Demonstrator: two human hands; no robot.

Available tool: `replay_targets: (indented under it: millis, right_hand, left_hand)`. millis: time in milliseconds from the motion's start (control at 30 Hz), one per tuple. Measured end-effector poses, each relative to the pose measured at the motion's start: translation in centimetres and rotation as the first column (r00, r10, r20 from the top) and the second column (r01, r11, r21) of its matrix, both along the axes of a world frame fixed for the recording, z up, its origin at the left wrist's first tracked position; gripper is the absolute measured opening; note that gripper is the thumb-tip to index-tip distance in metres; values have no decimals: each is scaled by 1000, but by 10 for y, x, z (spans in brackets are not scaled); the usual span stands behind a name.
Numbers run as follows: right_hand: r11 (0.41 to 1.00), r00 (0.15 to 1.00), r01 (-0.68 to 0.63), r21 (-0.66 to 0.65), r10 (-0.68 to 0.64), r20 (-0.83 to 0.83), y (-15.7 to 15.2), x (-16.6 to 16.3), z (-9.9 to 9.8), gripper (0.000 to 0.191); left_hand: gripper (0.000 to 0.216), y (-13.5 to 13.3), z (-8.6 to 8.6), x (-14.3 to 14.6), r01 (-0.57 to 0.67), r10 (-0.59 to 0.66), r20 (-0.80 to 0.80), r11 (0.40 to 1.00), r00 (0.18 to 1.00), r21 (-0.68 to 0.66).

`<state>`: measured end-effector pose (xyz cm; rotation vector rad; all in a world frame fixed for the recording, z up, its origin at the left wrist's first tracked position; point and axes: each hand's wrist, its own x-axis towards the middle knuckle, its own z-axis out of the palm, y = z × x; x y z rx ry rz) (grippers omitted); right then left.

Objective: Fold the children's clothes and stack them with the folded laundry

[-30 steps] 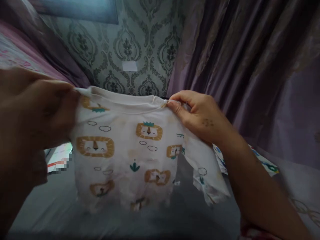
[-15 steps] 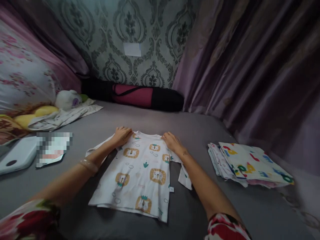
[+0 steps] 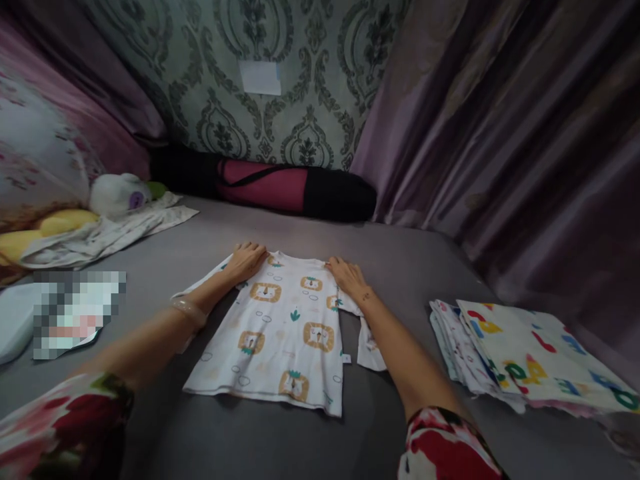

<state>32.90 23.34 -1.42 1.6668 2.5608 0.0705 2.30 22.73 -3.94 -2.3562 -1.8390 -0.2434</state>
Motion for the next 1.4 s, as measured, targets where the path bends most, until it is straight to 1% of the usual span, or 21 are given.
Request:
replay_targets:
  millis: [167,267,333,400,500,633,733,800,867,933,1033,1133,1200,1267,1333,1400]
  right_hand:
    - [999,1000,-21,30,20,16,30,-1,-3,35]
    - [999,1000,1,42,-1,6,46,-1,-7,36]
    - [999,1000,17,28,-16,-25,54,-1,-9,36]
    - [1000,997,31,-4,-31,-77,59,-1,-9,36]
    - [997,984,43,-58,-53,-169,64,-3,-7,33]
    - [992,964,24,-127,-57,-261,70,-19,-4,33]
    - [993,960,43,-107,-71,-273,71,-34,-8,32]
    - [997,959,66,-40,-75,-272,70,-41,-13,31]
    - [995,955,88,41,-73,-288,67,-44,-20,32]
    - [990,952,104,95,-72,-297,64,-46,-26,33]
    - [985,949,133,111,-94,-302,62,-49,-31,33]
    - [991,936,122,51,-97,-340,63,-50,-26,32]
    - [995,899,95,-7,-89,-428,64,-41,-16,32]
    - [991,829,126,-42,-128,-545,59,-20,-3,35]
    - [971,753,225,-82,-226,-618,46,12,10,33]
    - [931,706,323,-172,-358,-611,25,49,18,36]
  left_hand:
    - [37,31,-1,-1,-14,14,5,1000,1000,-6]
    - [37,46,1,2,-28,28,21,1000,999,12]
    - [37,52,1,3,-37,36,27,999,999,21]
    - [36,57,2,2,-42,43,46,999,998,-18]
    - [34,61,4,0,-44,59,117,991,991,-125]
    - [37,67,10,7,-34,69,175,981,982,-193]
    - [38,68,12,18,-29,68,178,976,982,-215]
    - [37,67,9,23,-43,77,179,981,981,-190]
    - [37,65,4,25,-65,87,168,989,982,-131]
    - [38,64,-2,26,-83,91,132,995,987,-63]
    - [41,64,-10,25,-94,95,68,995,993,-17]
    - [42,65,-13,26,-97,97,30,995,995,-16]
    - [40,64,-9,26,-96,96,8,995,995,-9]
    - [37,61,-1,28,-76,76,-6,997,997,14]
    - [32,57,11,34,-42,43,-9,998,999,39]
    - [29,53,21,46,13,-14,24,999,1000,39]
